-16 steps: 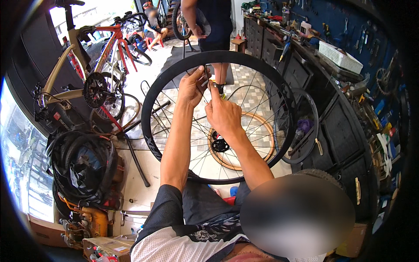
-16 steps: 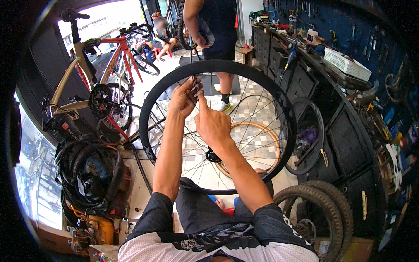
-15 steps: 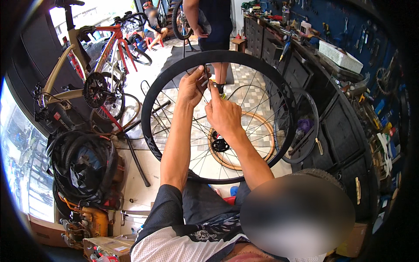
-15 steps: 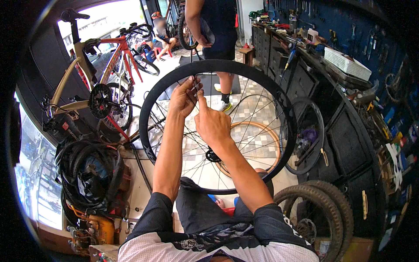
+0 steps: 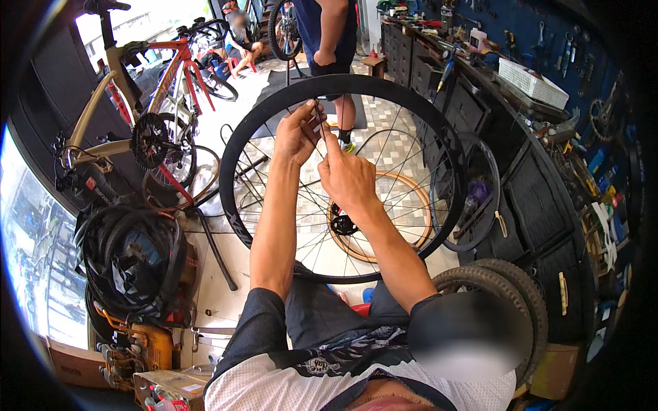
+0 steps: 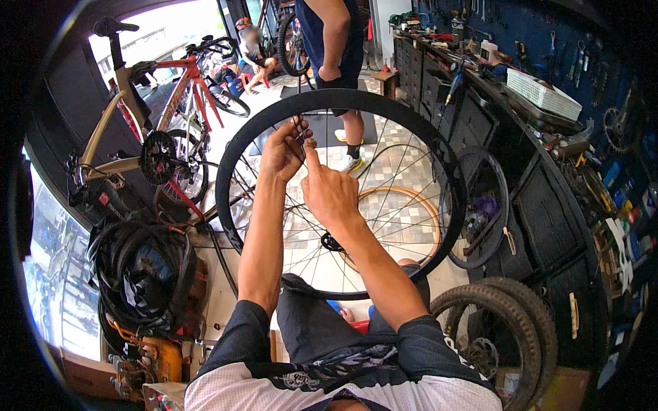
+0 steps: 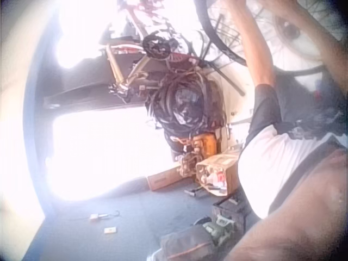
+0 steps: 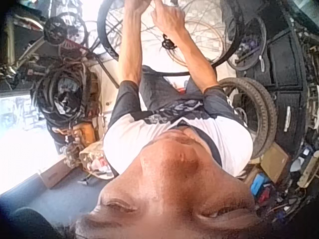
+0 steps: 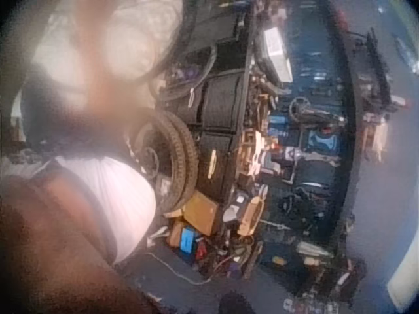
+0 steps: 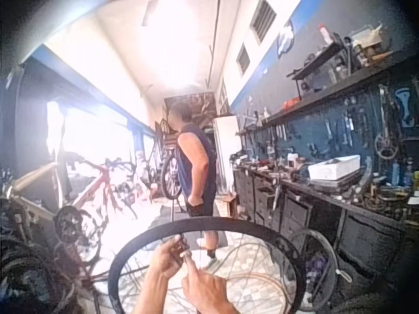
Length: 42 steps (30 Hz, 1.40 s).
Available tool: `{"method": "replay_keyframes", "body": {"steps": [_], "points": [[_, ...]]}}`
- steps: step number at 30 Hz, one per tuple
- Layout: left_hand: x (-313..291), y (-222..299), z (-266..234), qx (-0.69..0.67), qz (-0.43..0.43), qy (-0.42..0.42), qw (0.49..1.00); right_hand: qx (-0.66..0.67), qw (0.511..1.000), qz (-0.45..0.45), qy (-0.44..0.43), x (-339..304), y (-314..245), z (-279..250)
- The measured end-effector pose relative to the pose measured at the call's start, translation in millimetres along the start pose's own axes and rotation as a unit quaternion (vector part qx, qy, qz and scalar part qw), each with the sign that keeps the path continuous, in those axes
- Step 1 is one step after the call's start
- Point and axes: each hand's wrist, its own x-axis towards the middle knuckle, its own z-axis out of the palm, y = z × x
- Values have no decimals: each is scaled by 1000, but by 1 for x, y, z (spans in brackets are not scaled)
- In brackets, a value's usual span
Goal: The person installs spokes into a bicycle wheel rim, threading them through the hub and securing them with nipples. The person uses a spoke wrench to tighten the nipples and adjusts the wheel orientation as needed.
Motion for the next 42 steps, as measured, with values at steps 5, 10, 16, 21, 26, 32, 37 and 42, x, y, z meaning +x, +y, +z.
{"method": "replay_keyframes", "body": {"steps": [5,10,16,21,26,32,37,42], "points": [[-6,5,1,3,-9,-6,1000,6,1000,-4,14,-1,-3,-2],[-18,5,17,27,13,8,1000,-14,1000,4,-1,-1,-3,-3],[-17,10,12,34,6,-25,999,-26,1000,6,-16,-4,-8,-7],[-29,15,26,30,-1,-55,998,-47,998,1,-30,-6,-8,-10],[-29,7,28,114,72,30,990,-26,1000,-4,-1,-7,-12,-12],[-37,15,34,33,28,-14,999,-53,998,9,-33,-8,-16,-17],[-39,7,39,120,100,22,988,-46,999,7,-21,-10,-17,-18],[-36,16,29,39,19,-41,998,-13,1000,5,-1,-11,-20,-23]]}}
